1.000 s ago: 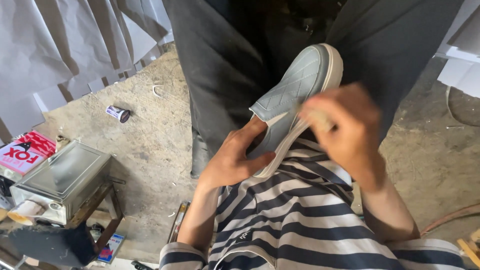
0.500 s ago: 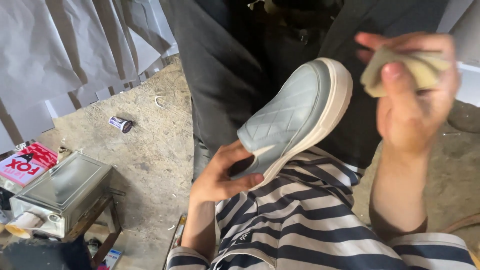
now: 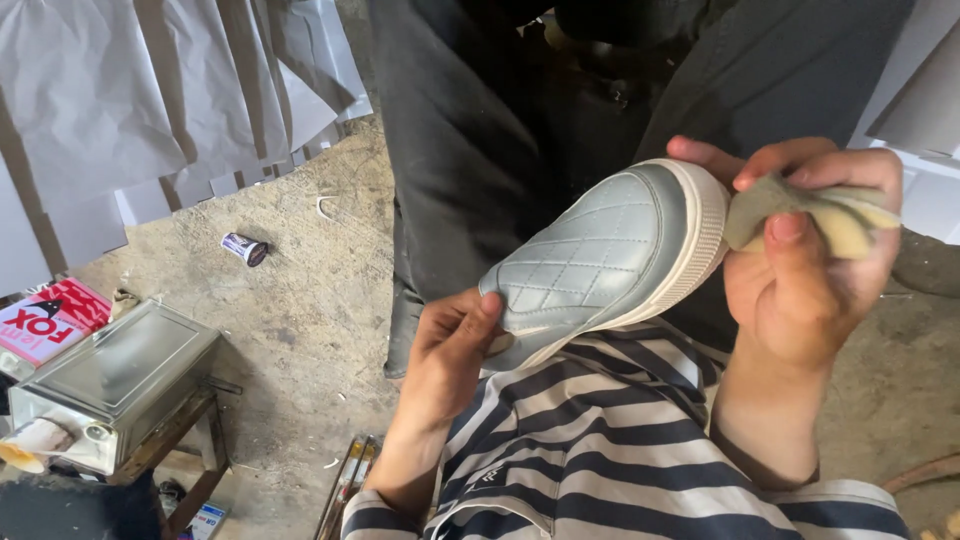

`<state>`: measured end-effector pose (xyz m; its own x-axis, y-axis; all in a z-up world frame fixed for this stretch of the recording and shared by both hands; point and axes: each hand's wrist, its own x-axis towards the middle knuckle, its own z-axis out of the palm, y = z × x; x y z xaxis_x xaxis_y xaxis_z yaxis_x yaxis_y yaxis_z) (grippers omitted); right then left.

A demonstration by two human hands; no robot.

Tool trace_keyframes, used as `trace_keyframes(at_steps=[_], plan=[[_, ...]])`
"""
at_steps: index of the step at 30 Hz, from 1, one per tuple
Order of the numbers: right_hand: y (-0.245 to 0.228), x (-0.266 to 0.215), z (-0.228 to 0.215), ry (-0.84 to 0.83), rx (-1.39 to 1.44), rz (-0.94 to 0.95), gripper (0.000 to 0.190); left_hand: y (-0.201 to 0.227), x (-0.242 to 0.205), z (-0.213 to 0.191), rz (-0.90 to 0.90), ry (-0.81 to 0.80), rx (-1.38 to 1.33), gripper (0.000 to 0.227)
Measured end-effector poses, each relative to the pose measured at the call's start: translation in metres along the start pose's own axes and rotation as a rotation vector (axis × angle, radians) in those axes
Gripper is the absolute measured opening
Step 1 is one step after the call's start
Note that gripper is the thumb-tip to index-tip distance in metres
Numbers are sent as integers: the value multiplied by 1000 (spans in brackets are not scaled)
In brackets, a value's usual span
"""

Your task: The person wipes a light blue slip-on shoe with a cloth, focusing on the white sole and upper surface. They rotate the shoe to clean different areas, then place it back on the table and pick up another shoe to continue wiping.

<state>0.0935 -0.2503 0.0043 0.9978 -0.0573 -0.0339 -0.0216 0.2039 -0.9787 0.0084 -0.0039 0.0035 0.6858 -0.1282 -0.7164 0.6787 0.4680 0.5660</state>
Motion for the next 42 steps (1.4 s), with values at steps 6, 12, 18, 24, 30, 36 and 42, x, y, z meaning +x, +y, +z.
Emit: trace_keyframes(at_steps=[6, 12, 18, 24, 30, 36, 42], plan=[[-1, -22, 22, 89, -409, -252, 20, 7, 8, 0, 29, 66, -243, 35], [15, -35, 31, -216, -730, -451, 21, 4, 7, -3, 184, 58, -128, 35], [13, 6, 17, -24, -527, -370, 15, 14, -7, 15, 636, -16, 512, 44], [-2, 24, 30, -164, -488, -261, 17, 5, -6, 14, 936, -59, 926, 21], [5, 17, 67, -397, -835, -444, 5, 5, 5, 26, 1026, -82, 1132, 12], [21, 23, 36, -472, -1024, -317, 13, 2, 14, 25, 870, -60, 1002, 25], [2, 3, 37, -437, -913, -336, 11, 30, 12, 18, 669, 52, 803, 37]])
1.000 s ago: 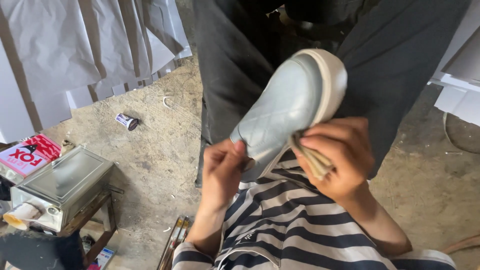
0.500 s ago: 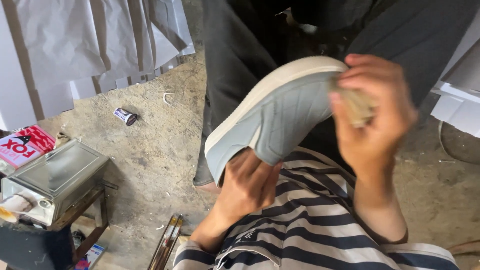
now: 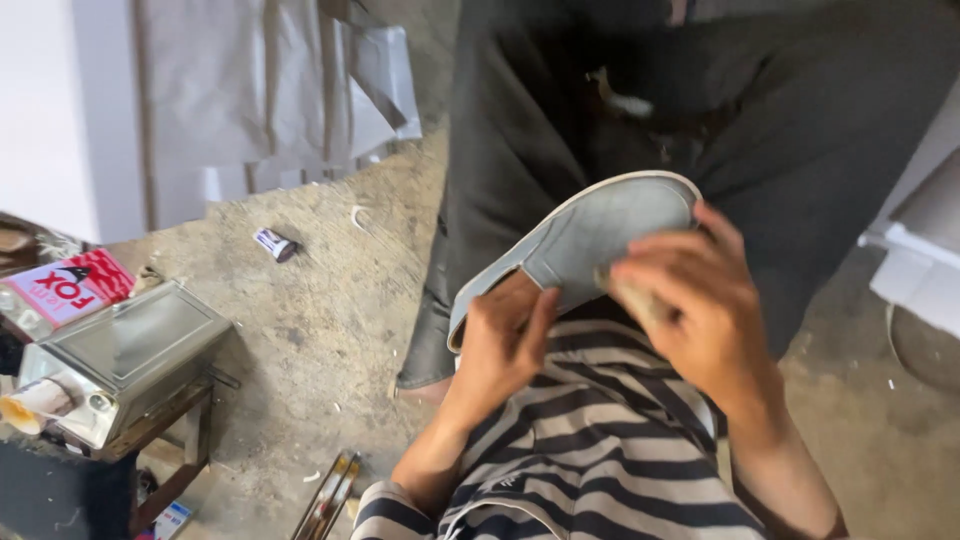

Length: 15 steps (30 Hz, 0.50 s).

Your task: The person wipes a light blue slip-on shoe with a cloth, focusing on the white sole and upper surface. They rotate the shoe to clean different areas, then place it back on the table and pick up another shoe to continue wiping.

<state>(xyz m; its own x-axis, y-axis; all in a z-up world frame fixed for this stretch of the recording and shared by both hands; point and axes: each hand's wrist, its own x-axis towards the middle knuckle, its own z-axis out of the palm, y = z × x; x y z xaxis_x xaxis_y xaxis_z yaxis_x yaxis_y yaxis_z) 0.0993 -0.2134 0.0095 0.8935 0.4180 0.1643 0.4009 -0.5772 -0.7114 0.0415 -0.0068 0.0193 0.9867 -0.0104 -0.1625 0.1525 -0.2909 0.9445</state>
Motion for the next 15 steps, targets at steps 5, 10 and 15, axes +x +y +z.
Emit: trace_keyframes(at_steps=[5, 10, 15], plan=[[52, -17, 5, 309, 167, 77, 14, -2, 27, -30, -142, 261, -160, 44], [147, -15, 71, 360, 321, 477, 17, 17, 108, -65, 126, 529, -808, 47], [106, 12, 69, 295, 197, 337, 13, 39, 194, -134, 198, 702, -631, 42]])
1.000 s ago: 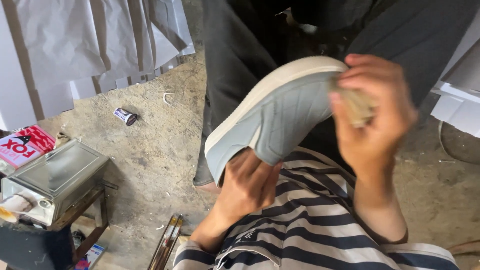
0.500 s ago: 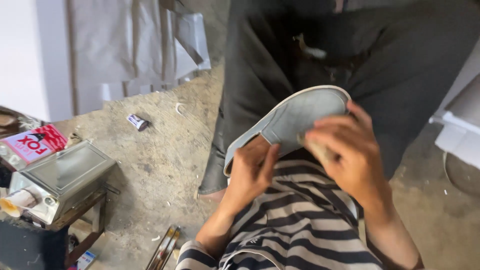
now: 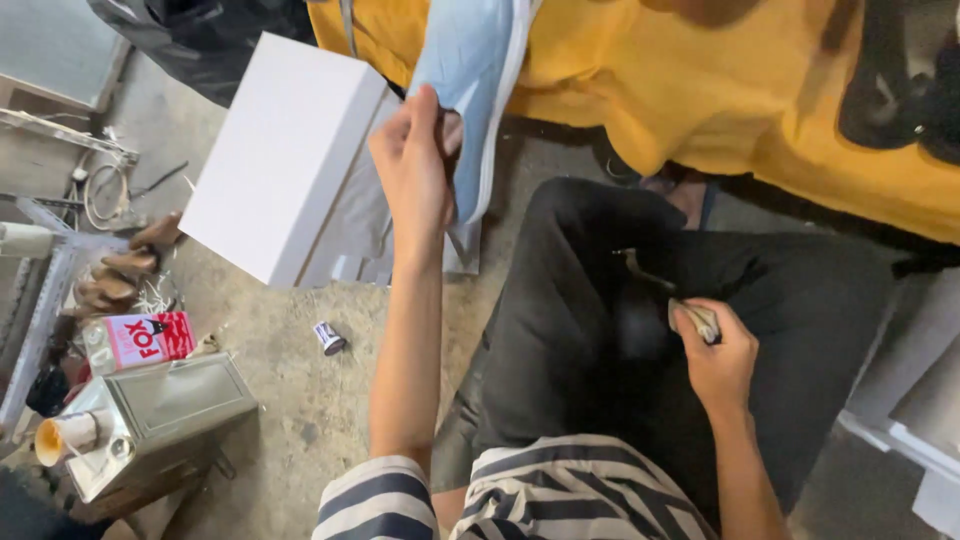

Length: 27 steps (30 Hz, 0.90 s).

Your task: The person wipes a light blue slip-on shoe with a cloth, focusing on the white sole and upper surface. They rotate the shoe to clean different areas, then place it back on the table and pick up another shoe to continue wiping.

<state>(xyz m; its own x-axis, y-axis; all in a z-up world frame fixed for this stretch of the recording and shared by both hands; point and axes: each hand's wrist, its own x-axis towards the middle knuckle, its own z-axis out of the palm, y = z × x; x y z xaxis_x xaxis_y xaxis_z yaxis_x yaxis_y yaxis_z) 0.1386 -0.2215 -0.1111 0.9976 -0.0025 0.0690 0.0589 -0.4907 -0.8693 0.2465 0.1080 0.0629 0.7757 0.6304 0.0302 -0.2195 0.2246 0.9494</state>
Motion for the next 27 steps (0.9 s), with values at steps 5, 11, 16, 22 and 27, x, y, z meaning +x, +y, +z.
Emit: trace_keyframes(at_steps=[5, 11, 16, 22, 27], plan=[[2, 4, 0, -38, 32, 109, 14, -13, 124, 3, -18, 26, -81, 44], [20, 5, 6, -36, -5, 166, 17, -44, 227, 2, -115, 136, 118, 40], [33, 5, 17, -37, -58, 185, 21, -128, 327, -1, 292, 203, 880, 23], [35, 7, 17, -59, -46, 214, 21, -181, 363, 5, 139, 93, 931, 34], [39, 8, 21, -75, -56, 207, 20, -122, 292, 45, -78, -101, 1186, 57]])
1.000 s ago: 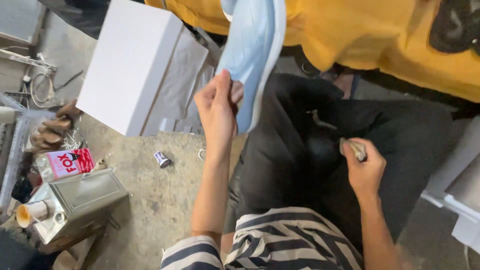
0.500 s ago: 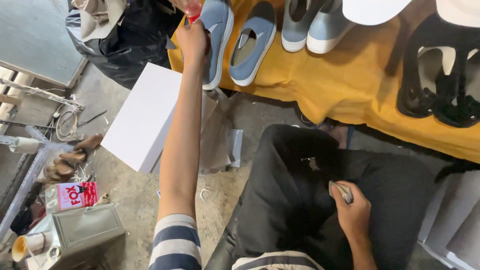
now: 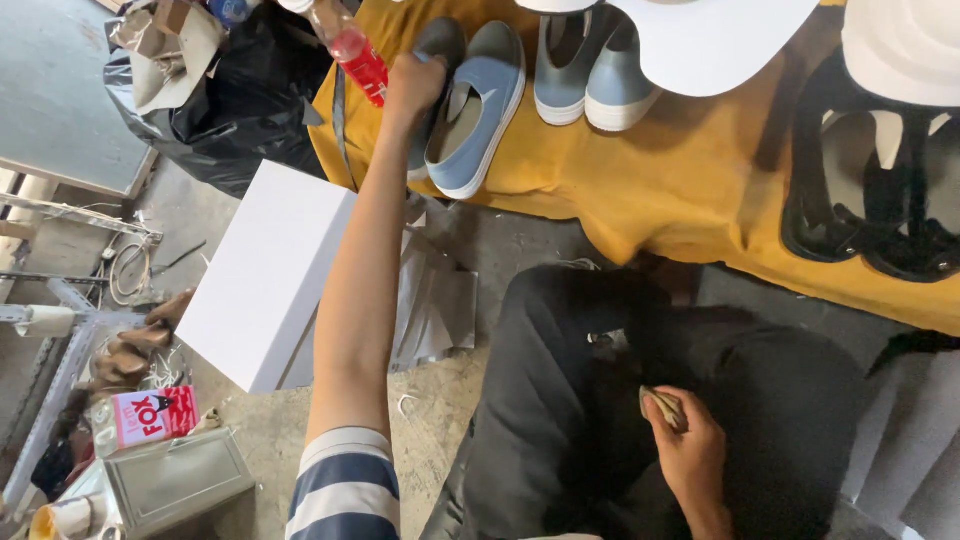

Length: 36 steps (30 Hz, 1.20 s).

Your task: The person wipes a light blue slip-on shoe with a cloth, focusing on the white sole and upper surface. They rotate the shoe to clean different areas, then place it back on the table and pick up another shoe to continue wiping.

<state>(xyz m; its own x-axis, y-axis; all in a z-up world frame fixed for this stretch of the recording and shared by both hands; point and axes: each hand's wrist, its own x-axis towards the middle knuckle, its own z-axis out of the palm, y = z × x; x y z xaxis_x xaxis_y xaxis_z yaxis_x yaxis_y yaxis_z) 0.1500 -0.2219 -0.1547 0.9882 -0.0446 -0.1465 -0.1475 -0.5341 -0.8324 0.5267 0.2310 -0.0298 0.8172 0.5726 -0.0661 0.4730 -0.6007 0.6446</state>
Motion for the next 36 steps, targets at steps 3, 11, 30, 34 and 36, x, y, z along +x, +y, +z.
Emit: trace_keyframes(at_steps=[3, 11, 30, 34, 36], plan=[[-3, 0, -1, -34, -43, 36, 23, 14, -48, 8, 95, 63, 29, 61], [-2, -3, -2, 14, 11, -72, 20, 59, -83, 33, -395, 42, -1352, 60], [-23, -9, -18, -21, 92, -34, 20, 55, -209, -9, -311, 392, -1231, 45], [-22, -15, -17, 79, 4, -141, 19, -9, -324, -25, -79, 309, -1140, 20], [-4, -14, -18, 50, 67, -55, 20, -17, -391, -46, -161, 233, -1102, 19]])
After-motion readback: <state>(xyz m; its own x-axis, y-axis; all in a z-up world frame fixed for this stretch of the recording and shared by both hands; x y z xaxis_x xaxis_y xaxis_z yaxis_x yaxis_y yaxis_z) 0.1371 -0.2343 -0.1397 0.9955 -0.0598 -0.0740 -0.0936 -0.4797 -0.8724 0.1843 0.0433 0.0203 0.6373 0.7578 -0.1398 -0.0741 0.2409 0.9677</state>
